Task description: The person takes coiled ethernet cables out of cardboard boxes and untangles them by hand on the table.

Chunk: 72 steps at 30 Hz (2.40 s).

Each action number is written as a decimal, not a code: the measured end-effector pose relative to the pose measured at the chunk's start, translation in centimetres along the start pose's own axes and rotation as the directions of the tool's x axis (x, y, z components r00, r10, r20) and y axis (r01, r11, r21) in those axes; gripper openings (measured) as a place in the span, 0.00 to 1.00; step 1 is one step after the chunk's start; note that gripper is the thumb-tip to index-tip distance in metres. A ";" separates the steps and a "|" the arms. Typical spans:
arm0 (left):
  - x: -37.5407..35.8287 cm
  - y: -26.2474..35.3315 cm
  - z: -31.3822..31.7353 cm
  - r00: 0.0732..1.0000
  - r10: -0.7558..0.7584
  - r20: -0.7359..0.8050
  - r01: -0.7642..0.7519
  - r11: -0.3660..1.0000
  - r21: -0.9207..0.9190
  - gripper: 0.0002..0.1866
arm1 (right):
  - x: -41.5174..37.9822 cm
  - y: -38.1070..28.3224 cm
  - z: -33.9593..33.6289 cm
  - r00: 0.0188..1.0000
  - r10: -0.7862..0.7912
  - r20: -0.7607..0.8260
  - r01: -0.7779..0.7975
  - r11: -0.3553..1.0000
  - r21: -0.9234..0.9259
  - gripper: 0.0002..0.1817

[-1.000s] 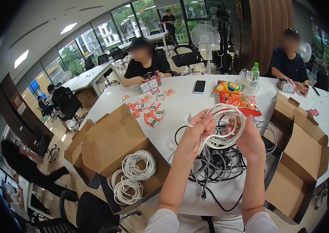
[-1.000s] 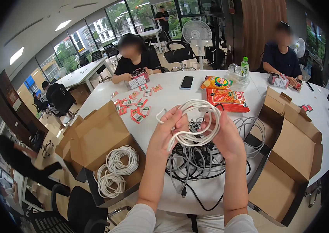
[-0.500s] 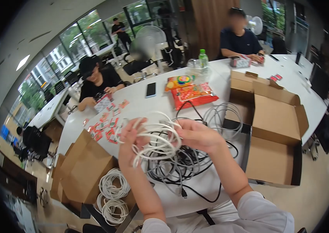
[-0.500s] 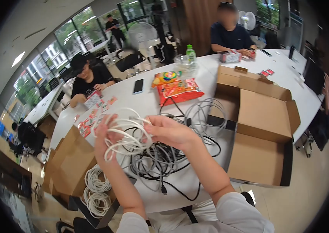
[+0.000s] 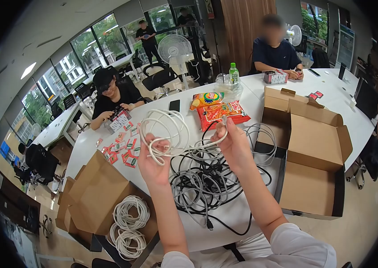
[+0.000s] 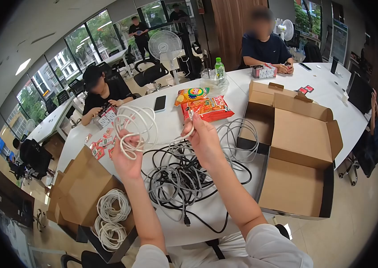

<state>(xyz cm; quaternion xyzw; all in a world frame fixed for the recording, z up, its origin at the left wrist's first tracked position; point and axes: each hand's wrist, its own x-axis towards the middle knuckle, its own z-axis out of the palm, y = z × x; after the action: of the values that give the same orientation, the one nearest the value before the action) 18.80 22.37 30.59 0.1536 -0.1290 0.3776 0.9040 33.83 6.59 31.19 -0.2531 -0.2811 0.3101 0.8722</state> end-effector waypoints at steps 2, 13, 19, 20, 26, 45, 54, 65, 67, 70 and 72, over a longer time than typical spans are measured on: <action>-0.7 -0.6 3.0 0.997 0.064 -0.035 -0.053 0.962 0.267 0.17 | -0.2 -0.3 0.6 0.992 -0.104 -0.075 0.098 0.992 -0.082 0.19; -1.2 11.2 -5.1 0.822 0.568 0.049 -0.567 0.804 0.181 0.14 | -2.6 -8.8 -1.2 0.414 -0.731 -0.542 0.720 0.628 -0.296 0.15; -1.7 6.6 -0.3 0.874 0.482 0.067 -0.484 0.850 0.209 0.10 | -1.3 -7.1 -2.6 0.602 -0.718 -0.349 0.563 0.692 -0.452 0.12; -1.5 5.0 0.5 0.884 0.466 0.036 -0.460 0.855 0.239 0.11 | -1.1 -6.8 -2.5 0.665 -0.668 -0.334 0.449 0.715 -0.536 0.14; -0.4 -1.5 0.6 0.968 0.238 0.073 -0.248 0.951 0.186 0.15 | -1.5 -4.4 -1.1 0.865 -0.444 0.232 0.382 0.284 -0.879 0.32; -1.6 1.3 2.0 0.955 0.282 -0.086 -0.290 0.951 -0.106 0.14 | 0.1 3.0 -3.0 0.865 0.392 0.312 0.163 0.369 -0.915 0.27; -1.7 -1.9 3.8 0.983 0.055 0.176 -0.183 0.374 0.909 0.38 | 0.4 -0.4 -0.8 0.992 -0.022 0.121 0.077 0.880 -0.468 0.10; -1.3 -4.8 1.4 0.974 -0.207 0.095 -0.129 -0.156 0.979 0.16 | 0.4 -1.4 -0.9 0.892 -0.449 -0.056 0.412 0.858 -0.307 0.11; -1.1 -3.7 1.4 0.995 -0.060 0.081 -0.087 -0.112 0.990 0.07 | 0.9 -2.4 -1.8 0.802 -0.566 -0.189 0.504 0.812 -0.293 0.12; -0.6 -1.3 1.7 0.991 0.134 -0.002 -0.007 0.065 0.998 0.05 | 0.9 -4.3 -2.0 0.645 -0.653 -0.398 0.583 0.756 -0.295 0.12; -0.5 0.3 1.3 0.984 0.176 -0.036 -0.028 0.347 0.937 0.03 | 0.8 -5.4 -2.0 0.573 -0.677 -0.462 0.635 0.723 -0.271 0.13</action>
<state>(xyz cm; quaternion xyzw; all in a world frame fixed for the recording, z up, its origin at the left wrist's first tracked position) 18.09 21.70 31.67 0.6064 0.1584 0.4485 0.6372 37.80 2.98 33.39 -0.2384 -0.1134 -0.1284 0.9559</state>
